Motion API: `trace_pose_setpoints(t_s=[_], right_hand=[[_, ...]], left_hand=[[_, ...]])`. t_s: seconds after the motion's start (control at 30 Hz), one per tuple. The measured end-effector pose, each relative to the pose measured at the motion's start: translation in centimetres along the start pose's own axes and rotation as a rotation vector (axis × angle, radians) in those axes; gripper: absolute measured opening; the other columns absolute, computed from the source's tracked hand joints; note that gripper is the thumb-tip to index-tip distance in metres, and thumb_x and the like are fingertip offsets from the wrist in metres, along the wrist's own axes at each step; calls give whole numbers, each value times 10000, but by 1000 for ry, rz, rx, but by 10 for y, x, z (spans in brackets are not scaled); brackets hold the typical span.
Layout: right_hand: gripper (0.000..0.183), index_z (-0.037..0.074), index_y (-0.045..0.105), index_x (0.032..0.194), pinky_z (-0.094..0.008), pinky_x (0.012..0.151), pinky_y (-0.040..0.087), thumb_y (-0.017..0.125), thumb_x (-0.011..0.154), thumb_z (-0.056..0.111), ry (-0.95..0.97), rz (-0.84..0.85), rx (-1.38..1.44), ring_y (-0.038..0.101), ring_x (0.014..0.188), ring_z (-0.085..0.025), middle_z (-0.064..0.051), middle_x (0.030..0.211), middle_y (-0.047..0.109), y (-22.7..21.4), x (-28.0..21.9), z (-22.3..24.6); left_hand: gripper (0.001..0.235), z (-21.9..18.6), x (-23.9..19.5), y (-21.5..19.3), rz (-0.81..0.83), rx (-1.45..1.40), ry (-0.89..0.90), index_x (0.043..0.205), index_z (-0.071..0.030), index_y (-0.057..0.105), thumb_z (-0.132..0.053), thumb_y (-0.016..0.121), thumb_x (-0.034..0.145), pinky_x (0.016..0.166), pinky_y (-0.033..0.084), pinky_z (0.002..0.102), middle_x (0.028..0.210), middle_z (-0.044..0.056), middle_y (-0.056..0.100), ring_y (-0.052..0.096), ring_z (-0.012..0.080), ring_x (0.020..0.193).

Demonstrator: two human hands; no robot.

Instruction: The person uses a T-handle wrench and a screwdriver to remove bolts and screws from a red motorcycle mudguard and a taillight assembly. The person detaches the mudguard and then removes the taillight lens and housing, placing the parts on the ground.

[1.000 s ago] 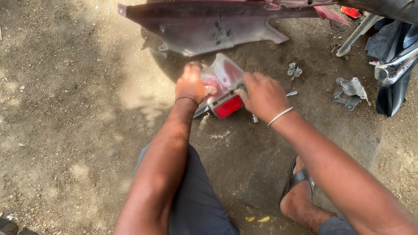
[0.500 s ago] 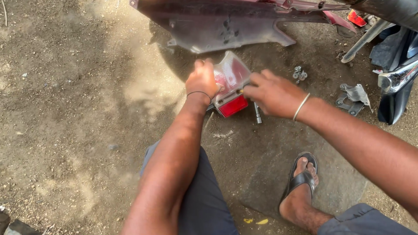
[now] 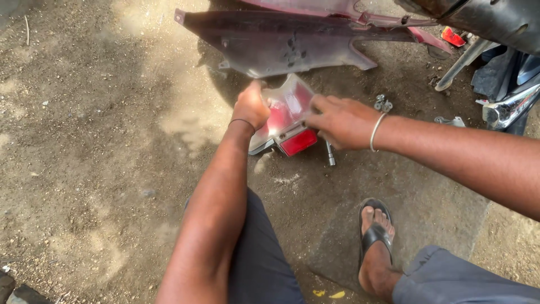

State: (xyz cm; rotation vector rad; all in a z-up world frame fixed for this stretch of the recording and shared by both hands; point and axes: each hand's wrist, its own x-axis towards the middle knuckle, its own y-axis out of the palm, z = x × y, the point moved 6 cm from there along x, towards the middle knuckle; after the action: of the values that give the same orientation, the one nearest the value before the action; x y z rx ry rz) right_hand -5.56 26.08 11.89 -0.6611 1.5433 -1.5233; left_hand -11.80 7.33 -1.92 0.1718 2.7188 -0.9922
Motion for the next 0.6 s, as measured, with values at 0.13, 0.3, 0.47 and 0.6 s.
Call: trace_pose_setpoints(t_s=[0.13,0.3,0.47,0.6], right_hand=[[392,115,619,1241,-428,762,593,661,939,362,363,152,99,669,970,-328,-177,1093,616,-19,13,-7],[263,186,658,1180,-379,793,612,682,924,240,230,102,78,681,991,-277,-127,1121,617,12,-5,-12],[700,90,423,1503,-371,777,612,672,978,481,518,353,100,685,1003,-283,-184,1176,580,-18,-4,-15],[292,105,615,1214,-362,787,613,600,1049,345,341,287,12,694,937,-236,-107,1064,631,25,-12,-34]], left_hand=[[414,-13,-17,-25,-16,-87,59,1319,-103,592,-101,646,909,1004,508,441,1209,244,684,637,408,1185],[335,-33,-28,-31,-62,57,130,1228,-88,637,-104,666,895,988,512,447,1250,197,669,625,400,1181],[371,-47,-37,-29,-69,158,152,1234,-113,634,-23,618,874,978,505,453,1334,137,583,610,350,1171],[343,-47,-38,-30,-99,229,132,1170,-114,647,-18,636,841,951,522,455,1263,148,579,618,360,1147]])
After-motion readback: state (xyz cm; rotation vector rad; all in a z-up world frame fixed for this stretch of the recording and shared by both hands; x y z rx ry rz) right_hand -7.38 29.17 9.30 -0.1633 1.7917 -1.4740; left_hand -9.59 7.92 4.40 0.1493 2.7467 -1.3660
